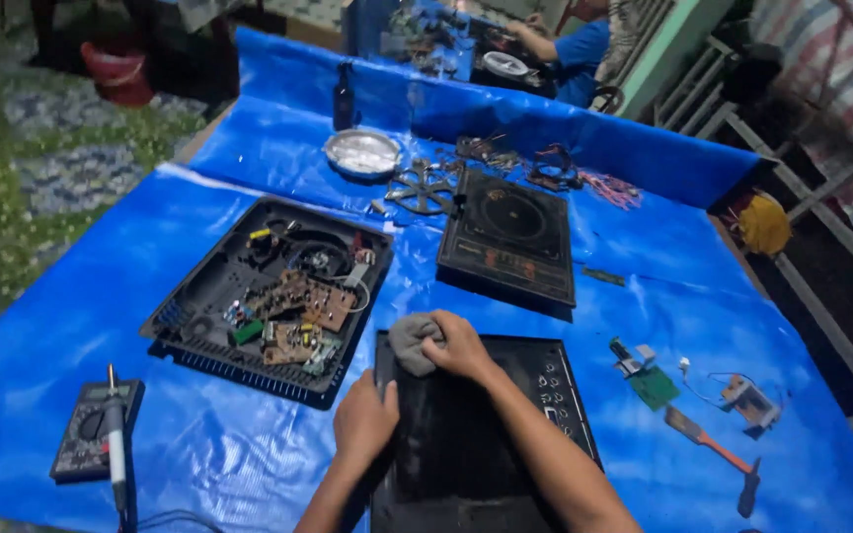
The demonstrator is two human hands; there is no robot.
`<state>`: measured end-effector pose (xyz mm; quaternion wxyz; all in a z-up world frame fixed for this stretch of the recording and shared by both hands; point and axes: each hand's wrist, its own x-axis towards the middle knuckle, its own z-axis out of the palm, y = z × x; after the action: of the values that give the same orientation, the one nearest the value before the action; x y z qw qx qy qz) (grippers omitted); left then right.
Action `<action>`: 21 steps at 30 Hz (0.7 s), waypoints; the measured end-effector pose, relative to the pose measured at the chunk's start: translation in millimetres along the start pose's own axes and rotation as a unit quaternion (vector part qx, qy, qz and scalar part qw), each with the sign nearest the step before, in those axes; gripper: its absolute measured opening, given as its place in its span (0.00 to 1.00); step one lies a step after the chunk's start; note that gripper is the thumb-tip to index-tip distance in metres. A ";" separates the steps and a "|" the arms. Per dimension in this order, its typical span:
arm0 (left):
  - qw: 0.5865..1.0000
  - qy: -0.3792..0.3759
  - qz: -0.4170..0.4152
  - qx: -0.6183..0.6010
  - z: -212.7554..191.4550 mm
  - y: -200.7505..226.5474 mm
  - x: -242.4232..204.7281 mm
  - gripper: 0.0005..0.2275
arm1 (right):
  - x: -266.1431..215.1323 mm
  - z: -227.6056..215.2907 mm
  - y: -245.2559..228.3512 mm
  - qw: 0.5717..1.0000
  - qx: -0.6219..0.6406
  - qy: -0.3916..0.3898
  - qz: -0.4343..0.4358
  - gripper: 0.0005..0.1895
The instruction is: Disassembling an induction cooker and cleaning the glass top and internal edges with a cloth.
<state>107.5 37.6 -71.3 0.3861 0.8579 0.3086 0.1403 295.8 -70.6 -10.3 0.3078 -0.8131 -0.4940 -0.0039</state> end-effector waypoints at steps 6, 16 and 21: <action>0.937 -0.015 -0.152 -0.313 -76.2 46.6 -25.6 0.14 | 3.9 -28.7 -70.1 0.977 -0.044 0.078 -0.193 0.17; 0.958 0.112 0.050 -0.258 -101.7 69.0 -79.6 0.05 | -12.8 -101.6 -167.4 0.900 -0.164 0.106 -0.390 0.17; 0.941 0.109 0.044 -0.316 -128.3 101.6 -109.9 0.09 | -42.7 -142.8 -130.9 0.902 -0.177 0.142 -0.368 0.17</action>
<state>4.2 -10.6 89.5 0.5948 0.6839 0.2506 0.3400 211.0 -134.5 157.2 0.2027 -0.6054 -0.7002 -0.3196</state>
